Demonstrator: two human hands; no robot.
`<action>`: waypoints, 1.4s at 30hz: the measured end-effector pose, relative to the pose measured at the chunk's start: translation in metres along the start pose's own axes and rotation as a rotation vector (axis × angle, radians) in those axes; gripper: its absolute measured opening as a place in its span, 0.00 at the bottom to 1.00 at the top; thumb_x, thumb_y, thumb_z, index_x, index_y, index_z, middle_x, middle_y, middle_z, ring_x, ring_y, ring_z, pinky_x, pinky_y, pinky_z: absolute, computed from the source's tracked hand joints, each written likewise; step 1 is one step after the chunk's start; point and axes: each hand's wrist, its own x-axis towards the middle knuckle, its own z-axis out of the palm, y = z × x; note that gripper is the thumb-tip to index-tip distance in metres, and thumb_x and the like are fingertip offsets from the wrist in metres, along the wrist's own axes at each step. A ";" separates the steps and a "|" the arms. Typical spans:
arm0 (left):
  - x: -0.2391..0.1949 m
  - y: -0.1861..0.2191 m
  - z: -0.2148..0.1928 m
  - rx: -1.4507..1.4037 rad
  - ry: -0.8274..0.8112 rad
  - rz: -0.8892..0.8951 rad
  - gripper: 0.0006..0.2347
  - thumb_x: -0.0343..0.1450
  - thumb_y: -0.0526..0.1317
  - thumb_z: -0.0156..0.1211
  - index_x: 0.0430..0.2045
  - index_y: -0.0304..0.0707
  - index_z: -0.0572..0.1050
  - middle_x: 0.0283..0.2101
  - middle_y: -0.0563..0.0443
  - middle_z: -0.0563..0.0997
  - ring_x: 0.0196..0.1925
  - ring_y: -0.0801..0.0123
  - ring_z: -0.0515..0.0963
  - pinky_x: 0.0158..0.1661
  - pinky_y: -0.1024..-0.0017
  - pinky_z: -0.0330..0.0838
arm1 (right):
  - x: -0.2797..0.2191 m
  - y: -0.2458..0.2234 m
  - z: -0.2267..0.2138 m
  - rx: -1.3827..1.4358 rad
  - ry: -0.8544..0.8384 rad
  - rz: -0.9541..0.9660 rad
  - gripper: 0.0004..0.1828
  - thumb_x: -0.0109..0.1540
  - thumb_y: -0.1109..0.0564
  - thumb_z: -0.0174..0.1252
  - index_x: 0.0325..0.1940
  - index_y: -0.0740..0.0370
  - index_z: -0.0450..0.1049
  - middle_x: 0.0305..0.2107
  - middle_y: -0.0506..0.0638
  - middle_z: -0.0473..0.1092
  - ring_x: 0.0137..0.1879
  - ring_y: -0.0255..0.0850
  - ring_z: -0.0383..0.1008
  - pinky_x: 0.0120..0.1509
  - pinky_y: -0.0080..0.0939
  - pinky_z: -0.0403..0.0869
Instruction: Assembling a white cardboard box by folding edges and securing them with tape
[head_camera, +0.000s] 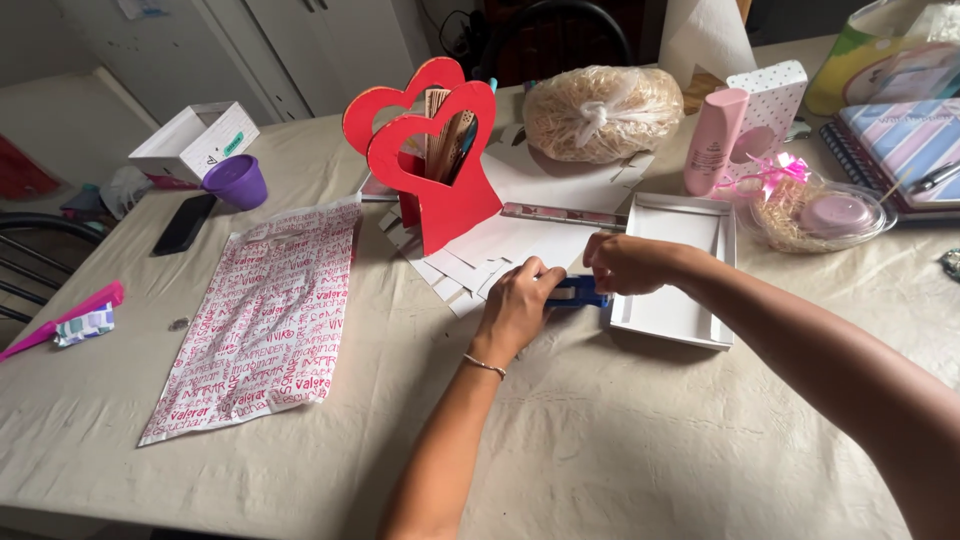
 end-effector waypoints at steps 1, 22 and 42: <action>-0.001 0.001 -0.001 -0.001 -0.002 0.000 0.25 0.61 0.35 0.72 0.52 0.56 0.73 0.41 0.55 0.71 0.43 0.52 0.83 0.49 0.58 0.79 | 0.000 0.004 0.003 0.002 -0.001 0.001 0.12 0.59 0.53 0.64 0.33 0.65 0.83 0.49 0.64 0.73 0.53 0.60 0.77 0.57 0.52 0.77; 0.002 0.009 -0.013 -0.060 0.011 -0.042 0.19 0.64 0.35 0.64 0.50 0.54 0.73 0.38 0.52 0.71 0.39 0.48 0.84 0.44 0.53 0.82 | -0.024 0.035 0.019 0.409 0.071 0.291 0.25 0.59 0.61 0.68 0.56 0.71 0.67 0.34 0.63 0.81 0.40 0.49 0.85 0.45 0.46 0.84; 0.001 0.017 -0.028 -0.074 -0.076 -0.111 0.23 0.64 0.30 0.60 0.54 0.51 0.71 0.42 0.48 0.72 0.42 0.45 0.84 0.44 0.51 0.82 | -0.007 0.061 0.066 0.074 0.464 0.005 0.16 0.57 0.61 0.66 0.46 0.65 0.71 0.27 0.58 0.79 0.36 0.58 0.82 0.41 0.58 0.80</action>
